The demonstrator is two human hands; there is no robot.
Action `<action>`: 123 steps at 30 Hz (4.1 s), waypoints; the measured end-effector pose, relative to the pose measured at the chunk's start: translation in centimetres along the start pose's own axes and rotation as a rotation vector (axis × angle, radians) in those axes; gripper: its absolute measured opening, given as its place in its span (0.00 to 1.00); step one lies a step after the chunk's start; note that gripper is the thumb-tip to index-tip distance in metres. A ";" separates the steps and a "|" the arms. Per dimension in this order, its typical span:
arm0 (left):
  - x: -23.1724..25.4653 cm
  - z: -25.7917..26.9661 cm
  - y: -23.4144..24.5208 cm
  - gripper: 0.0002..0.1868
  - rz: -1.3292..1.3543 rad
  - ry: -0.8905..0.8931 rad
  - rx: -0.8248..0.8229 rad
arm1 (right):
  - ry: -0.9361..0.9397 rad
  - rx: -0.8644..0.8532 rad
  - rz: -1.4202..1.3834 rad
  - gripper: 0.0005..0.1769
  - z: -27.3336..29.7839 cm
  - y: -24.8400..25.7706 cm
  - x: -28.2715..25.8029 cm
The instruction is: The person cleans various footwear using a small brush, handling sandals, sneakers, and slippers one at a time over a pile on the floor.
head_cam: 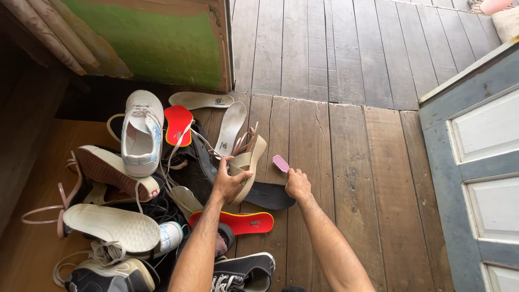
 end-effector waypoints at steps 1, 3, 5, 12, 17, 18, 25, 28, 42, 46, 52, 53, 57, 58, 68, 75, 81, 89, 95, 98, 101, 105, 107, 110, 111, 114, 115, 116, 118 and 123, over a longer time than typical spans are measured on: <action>-0.2 0.0 -0.1 0.50 0.000 0.002 -0.002 | -0.011 0.019 0.012 0.16 0.1 0.0 0.0; -0.7 0.0 -0.1 0.51 -0.013 0.031 -0.021 | -0.017 0.053 -0.010 0.15 0.3 0.1 -0.1; -0.9 0.1 -0.2 0.51 0.011 0.023 -0.028 | -0.017 0.089 -0.033 0.13 0.3 0.2 -0.2; 0.5 1.4 -0.1 0.52 0.060 -0.006 -0.090 | 0.041 0.094 0.142 0.20 -0.1 -0.2 -0.3; 2.7 2.9 0.8 0.50 0.048 -0.056 -0.084 | 0.094 0.064 -0.025 0.16 -0.9 -0.1 -0.6; 3.2 3.1 1.0 0.50 0.036 -0.059 -0.079 | 0.132 0.088 -0.054 0.19 -1.2 0.5 -0.9; 7.4 5.1 3.1 0.49 0.017 -0.170 -0.062 | 0.261 0.203 -0.256 0.15 -2.3 9.4 -3.5; 9.3 6.1 3.3 0.48 0.043 -0.188 -0.076 | 0.399 0.255 -0.419 0.13 1.3 16.6 -6.2; 24.0 15.3 1.3 0.39 0.309 -0.368 -0.089 | 0.576 -0.086 -0.702 0.16 28.2 32.7 -17.8; 24.8 18.4 0.9 0.37 0.326 -0.423 -0.097 | 0.599 -0.105 -0.731 0.19 31.0 33.1 -17.9; 22.8 22.2 1.2 0.33 0.202 -0.537 -0.077 | 0.590 -0.061 -0.745 0.20 29.6 30.7 -14.7; 22.7 23.1 1.6 0.33 0.092 -0.591 -0.007 | 0.590 -0.060 -0.750 0.20 29.0 30.4 -13.9; 19.9 25.9 1.5 0.36 -0.137 -0.441 0.120 | 0.450 0.065 -0.666 0.19 27.4 29.3 -11.2; 19.5 26.4 1.3 0.36 -0.133 -0.439 0.123 | 0.371 0.170 -0.603 0.18 27.3 29.4 -10.5; 19.6 31.6 -1.2 0.51 -0.645 -0.715 0.399 | 0.413 -0.031 -0.712 0.18 34.9 26.0 -11.7; 19.4 32.9 -2.7 0.56 -0.844 -0.880 0.396 | 0.554 0.109 -0.444 0.18 33.8 24.9 -9.1; 17.0 32.0 -3.1 0.58 -0.912 -0.833 0.288 | 0.339 0.303 -0.269 0.19 30.9 26.0 -4.7; 16.8 32.6 -3.8 0.60 -0.825 -0.881 0.229 | 0.586 0.131 -0.276 0.18 34.3 24.4 -9.0; 17.8 33.3 -5.1 0.57 -0.820 -0.901 0.126 | 0.664 0.162 -0.101 0.15 35.9 23.8 -11.1; 17.4 32.6 -4.7 0.57 -0.834 -0.890 0.120 | 0.637 0.185 -0.103 0.16 33.9 24.0 -9.9; 16.8 31.9 -3.4 0.57 -0.863 -0.864 0.156 | 0.476 0.187 -0.055 0.19 30.9 24.3 -7.0; 16.2 31.7 -2.1 0.60 -0.864 -0.869 0.247 | 0.297 0.353 -0.317 0.18 29.4 26.6 -3.8; 16.1 31.1 -1.7 0.60 -0.874 -0.839 0.247 | 0.334 0.388 -0.368 0.17 30.1 26.9 -4.5; 16.1 31.0 -1.8 0.60 -0.873 -0.813 0.254 | 0.394 0.159 -0.467 0.20 31.4 24.4 -7.6; 16.3 31.2 -2.0 0.60 -0.870 -0.822 0.264 | 0.464 0.119 -0.428 0.18 32.2 23.5 -9.2; 16.8 31.8 -2.3 0.59 -0.821 -0.848 0.230 | 0.614 0.106 -0.342 0.18 33.7 22.6 -11.4; 16.9 31.8 -2.2 0.59 -0.823 -0.849 0.230 | 0.692 0.130 -0.292 0.18 34.1 22.5 -12.1; 16.7 31.8 -2.0 0.59 -0.845 -0.822 0.222 | 0.693 0.126 -0.292 0.18 33.9 22.5 -12.0; 16.2 31.6 -1.7 0.59 -0.865 -0.793 0.217 | 0.510 0.203 -0.290 0.17 32.3 23.7 -10.1; 14.9 31.6 -0.1 0.60 -0.825 -0.802 0.250 | 0.268 0.267 -0.287 0.18 30.6 25.5 -7.5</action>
Point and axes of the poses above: each hand's wrist, its own z-axis away from the middle knuckle, its own y-axis out of the back of the hand, x = y × z, the point moved 7 cm from there along -z, towards the middle knuckle, and after that the axes turned 6 degrees about -x, right-handed, at the moved point
